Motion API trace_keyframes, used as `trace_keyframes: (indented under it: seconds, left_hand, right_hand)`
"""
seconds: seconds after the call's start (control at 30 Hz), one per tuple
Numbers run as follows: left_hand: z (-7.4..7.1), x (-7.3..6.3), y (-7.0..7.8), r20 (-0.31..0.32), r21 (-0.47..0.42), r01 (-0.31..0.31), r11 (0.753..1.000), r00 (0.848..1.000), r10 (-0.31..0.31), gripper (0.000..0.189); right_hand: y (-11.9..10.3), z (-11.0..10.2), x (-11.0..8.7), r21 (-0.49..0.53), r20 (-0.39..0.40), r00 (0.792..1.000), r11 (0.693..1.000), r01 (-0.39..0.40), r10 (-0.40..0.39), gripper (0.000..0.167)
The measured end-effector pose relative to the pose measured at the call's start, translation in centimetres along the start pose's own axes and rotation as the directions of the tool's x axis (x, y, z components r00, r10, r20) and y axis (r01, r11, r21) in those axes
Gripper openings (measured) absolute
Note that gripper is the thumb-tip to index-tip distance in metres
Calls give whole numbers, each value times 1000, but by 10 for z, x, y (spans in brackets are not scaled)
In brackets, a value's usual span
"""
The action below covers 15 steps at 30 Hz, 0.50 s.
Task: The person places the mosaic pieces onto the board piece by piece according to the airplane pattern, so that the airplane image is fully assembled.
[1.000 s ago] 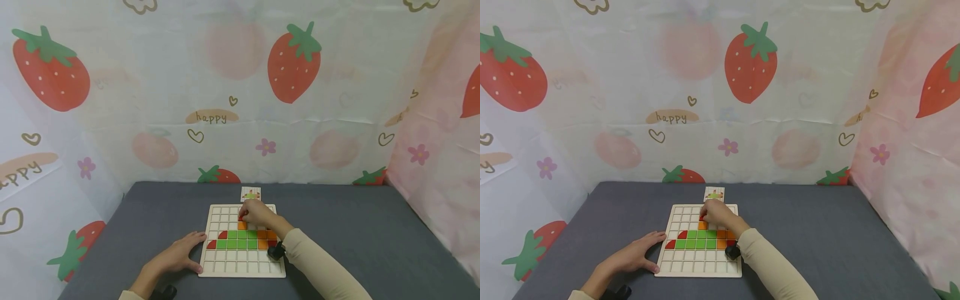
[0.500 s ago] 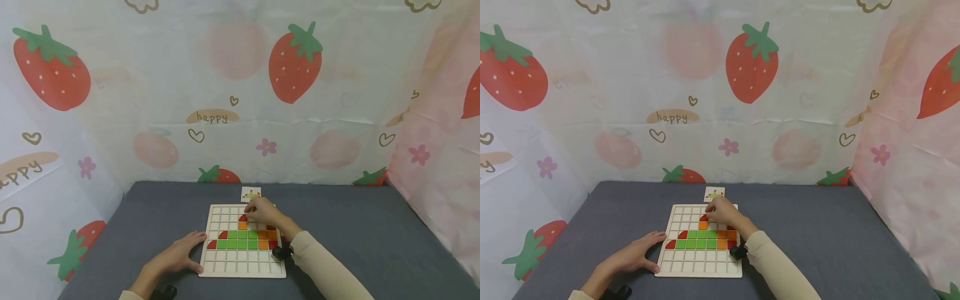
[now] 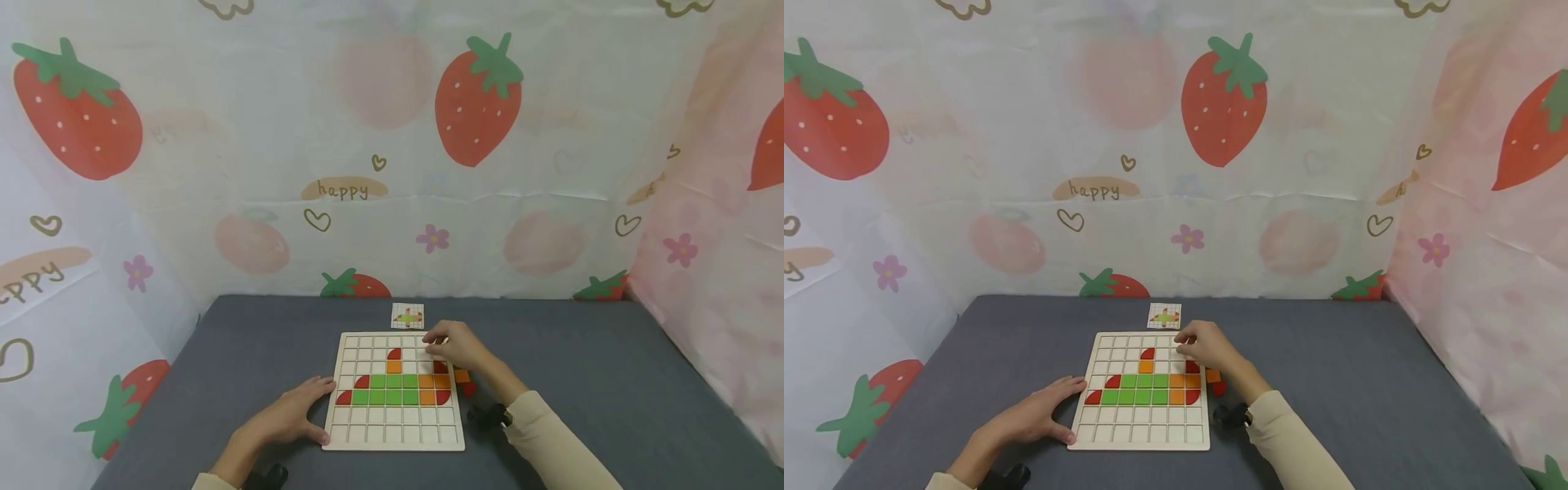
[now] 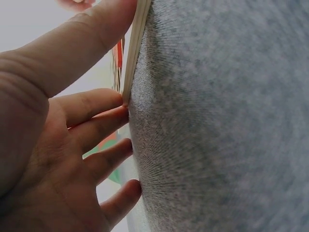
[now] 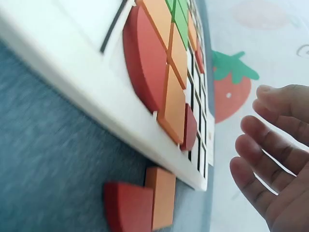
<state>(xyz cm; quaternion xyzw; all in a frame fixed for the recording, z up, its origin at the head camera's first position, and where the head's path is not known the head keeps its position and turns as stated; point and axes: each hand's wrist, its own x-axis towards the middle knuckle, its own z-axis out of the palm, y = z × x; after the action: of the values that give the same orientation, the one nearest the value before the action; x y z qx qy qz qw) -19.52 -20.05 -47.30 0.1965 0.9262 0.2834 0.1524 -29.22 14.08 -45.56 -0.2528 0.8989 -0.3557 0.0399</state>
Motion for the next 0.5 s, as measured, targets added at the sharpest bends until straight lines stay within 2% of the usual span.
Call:
trace_keyframes:
  seconds: [0.13,0.3,0.5]
  left_hand:
    - [0,0,0,1,1,-6,1000,1000,6,95]
    - [1,-1,1,-1,-11,-6,1000,1000,6,95]
    - [0,1,2,2,-12,27,1000,1000,-27,95]
  right_hand:
    - [2,-4,-8,18,1,999,999,-39,39,21]
    - [7,-7,-18,9,-10,999,999,-48,48,20]
    - [16,-11,-30,4,-11,997,998,-70,70,20]
